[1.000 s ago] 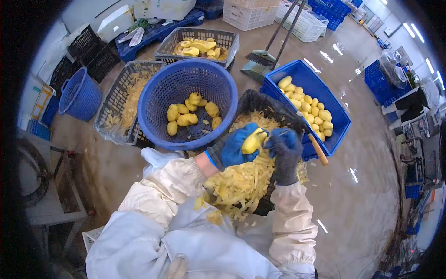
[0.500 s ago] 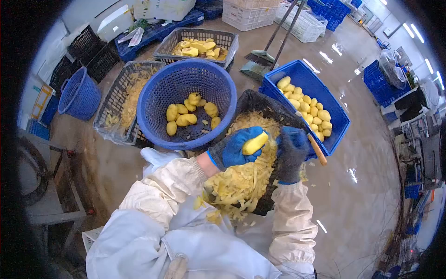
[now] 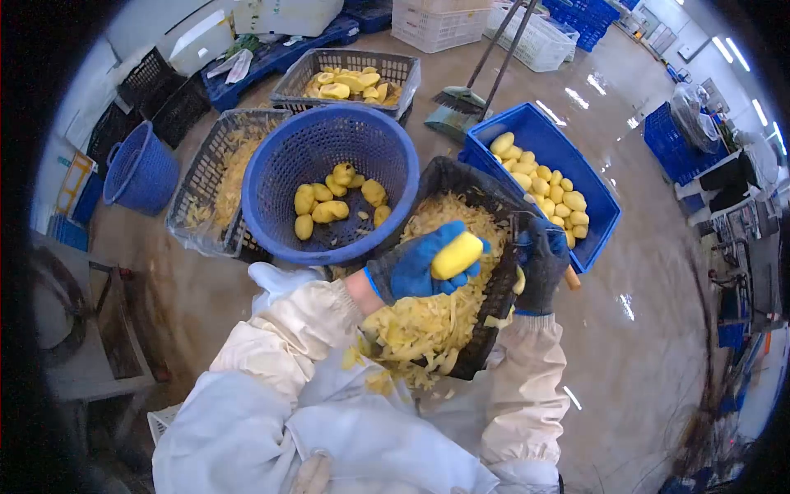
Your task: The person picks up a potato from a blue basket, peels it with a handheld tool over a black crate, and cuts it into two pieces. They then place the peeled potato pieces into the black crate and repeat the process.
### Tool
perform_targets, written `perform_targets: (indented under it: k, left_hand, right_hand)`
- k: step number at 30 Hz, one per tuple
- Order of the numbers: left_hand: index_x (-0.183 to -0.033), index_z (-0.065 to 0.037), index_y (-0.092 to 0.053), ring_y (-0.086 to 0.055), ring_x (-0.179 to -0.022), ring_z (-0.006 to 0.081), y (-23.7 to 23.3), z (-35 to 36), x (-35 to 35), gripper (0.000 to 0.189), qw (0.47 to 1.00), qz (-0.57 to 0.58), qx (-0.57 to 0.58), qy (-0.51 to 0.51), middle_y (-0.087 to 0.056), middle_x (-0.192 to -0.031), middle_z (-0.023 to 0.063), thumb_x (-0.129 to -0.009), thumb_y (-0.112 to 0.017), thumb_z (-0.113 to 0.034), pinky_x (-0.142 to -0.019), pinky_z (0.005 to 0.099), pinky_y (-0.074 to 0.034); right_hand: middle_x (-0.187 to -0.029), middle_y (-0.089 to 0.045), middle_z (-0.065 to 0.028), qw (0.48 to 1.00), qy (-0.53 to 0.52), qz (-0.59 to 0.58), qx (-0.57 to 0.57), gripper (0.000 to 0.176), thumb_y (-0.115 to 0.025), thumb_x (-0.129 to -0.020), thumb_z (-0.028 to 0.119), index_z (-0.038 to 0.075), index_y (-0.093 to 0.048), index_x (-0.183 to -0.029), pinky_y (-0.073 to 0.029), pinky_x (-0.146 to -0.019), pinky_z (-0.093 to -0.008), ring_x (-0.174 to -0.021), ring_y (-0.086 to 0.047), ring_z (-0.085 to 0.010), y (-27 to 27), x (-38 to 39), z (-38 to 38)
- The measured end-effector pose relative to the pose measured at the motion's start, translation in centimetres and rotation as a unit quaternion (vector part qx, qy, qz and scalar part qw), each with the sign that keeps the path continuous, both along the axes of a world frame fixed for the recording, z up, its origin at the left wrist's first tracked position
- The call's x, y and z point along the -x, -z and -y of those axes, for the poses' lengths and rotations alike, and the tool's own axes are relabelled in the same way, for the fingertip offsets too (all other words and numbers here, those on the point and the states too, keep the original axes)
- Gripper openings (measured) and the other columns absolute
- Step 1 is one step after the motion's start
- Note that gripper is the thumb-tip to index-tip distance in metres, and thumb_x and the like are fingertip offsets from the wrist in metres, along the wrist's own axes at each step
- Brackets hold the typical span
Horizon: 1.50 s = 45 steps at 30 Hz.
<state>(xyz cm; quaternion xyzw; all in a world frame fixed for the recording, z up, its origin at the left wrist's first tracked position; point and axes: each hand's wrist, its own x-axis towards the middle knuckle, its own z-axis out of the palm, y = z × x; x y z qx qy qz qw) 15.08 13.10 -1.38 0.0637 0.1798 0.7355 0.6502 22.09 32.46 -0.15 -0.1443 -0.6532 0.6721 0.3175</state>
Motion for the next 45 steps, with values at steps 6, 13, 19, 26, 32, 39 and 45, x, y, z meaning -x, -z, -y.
perform_targets:
  k: [6, 13, 19, 26, 32, 39, 45]
  left_hand:
    - [-0.118, -0.002, -0.052, -0.064, -0.07, 0.0183, -1.7, -0.1, -0.2, 0.055, 0.979, 0.035, 0.118, -0.164, -0.064, -0.092, 0.0115, -0.094, -0.04, -0.05, -0.056, 0.0281, -0.054]
    - [-0.122, -0.003, -0.05, -0.058, -0.069, 0.0104, -1.5, 0.6, -0.3, 0.058, 0.974, -0.189, 0.059, -0.107, -0.062, -0.088, 0.0059, -0.092, -0.044, -0.053, -0.052, 0.0206, -0.045]
    - [-0.131, -0.002, -0.043, -0.057, -0.076, 0.0101, -2.8, 0.7, -0.6, 0.067, 0.902, -0.4, 0.063, -0.151, -0.06, -0.094, 0.0051, -0.089, -0.048, -0.055, -0.062, 0.0215, -0.045]
    - [-0.138, -0.001, -0.034, -0.056, -0.086, 0.0109, -1.5, -0.3, -0.3, 0.072, 0.854, -0.469, 0.044, -0.22, -0.058, -0.103, 0.0048, -0.089, -0.052, -0.05, -0.075, 0.0252, -0.048]
    - [-0.141, -0.003, -0.031, -0.055, -0.092, 0.0124, -2.8, 0.6, 0.1, 0.08, 0.825, -0.539, 0.091, -0.143, -0.058, -0.105, 0.004, -0.08, -0.071, -0.036, -0.083, 0.0265, -0.046]
    - [-0.142, -0.004, -0.03, -0.056, -0.088, 0.0121, -4.1, 0.9, -0.4, 0.089, 0.74, -0.643, 0.131, -0.148, -0.06, -0.097, 0.0049, -0.072, -0.078, -0.032, -0.08, 0.0265, -0.046]
    - [-0.141, -0.004, -0.031, -0.056, -0.087, 0.0121, -4.3, 1.0, -0.6, 0.089, 0.736, -0.645, 0.14, -0.15, -0.06, -0.099, 0.0046, -0.072, -0.079, -0.032, -0.08, 0.0267, -0.046]
  right_hand:
    - [-0.072, -0.059, -0.0002, 0.988, -0.098, 0.075, -0.095, 0.004, -0.063, -0.085, 0.008, 0.005, -0.062, -0.083, -0.042, -0.052, -0.0202, -0.06, -0.053, -0.0064, -1.7, -2.0, 6.5]
    - [-0.068, -0.057, -0.0003, 0.992, 0.076, -0.039, -0.096, 0.009, -0.067, -0.083, 0.014, 0.006, -0.062, -0.084, -0.041, -0.053, -0.0196, -0.059, -0.052, -0.0061, -2.3, -0.7, 1.2]
    - [-0.074, -0.058, -0.0047, 0.987, -0.053, 0.08, -0.128, 0.015, -0.063, -0.078, 0.005, 0.006, -0.062, -0.093, -0.045, -0.056, -0.0288, -0.066, -0.057, -0.0177, -0.4, -1.3, 1.1]
    - [-0.08, -0.057, -0.0061, 0.909, 0.016, -0.065, -0.412, 0.023, -0.058, -0.075, -0.003, 0.005, -0.062, -0.096, -0.047, -0.06, -0.0327, -0.072, -0.057, -0.0226, -3.5, -2.0, 1.2]
    - [-0.068, -0.055, 0.0003, 0.989, -0.075, -0.003, -0.126, 0.007, -0.06, -0.085, 0.014, 0.007, -0.061, -0.086, -0.036, -0.044, -0.0195, -0.052, -0.049, -0.0064, -2.3, -1.6, 0.0]
    - [-0.069, -0.055, 0.0, 0.992, -0.089, 0.093, 0.012, 0.006, -0.057, -0.084, 0.01, 0.006, -0.062, -0.082, -0.042, -0.051, -0.0237, -0.058, -0.053, -0.0087, -2.3, -1.9, -1.2]
    - [-0.074, -0.057, -0.0041, 0.838, 0.04, 0.032, -0.543, 0.019, -0.062, -0.074, 0.005, 0.008, -0.064, -0.093, -0.046, -0.056, -0.0319, -0.066, -0.056, -0.0181, 1.4, -0.2, -2.4]
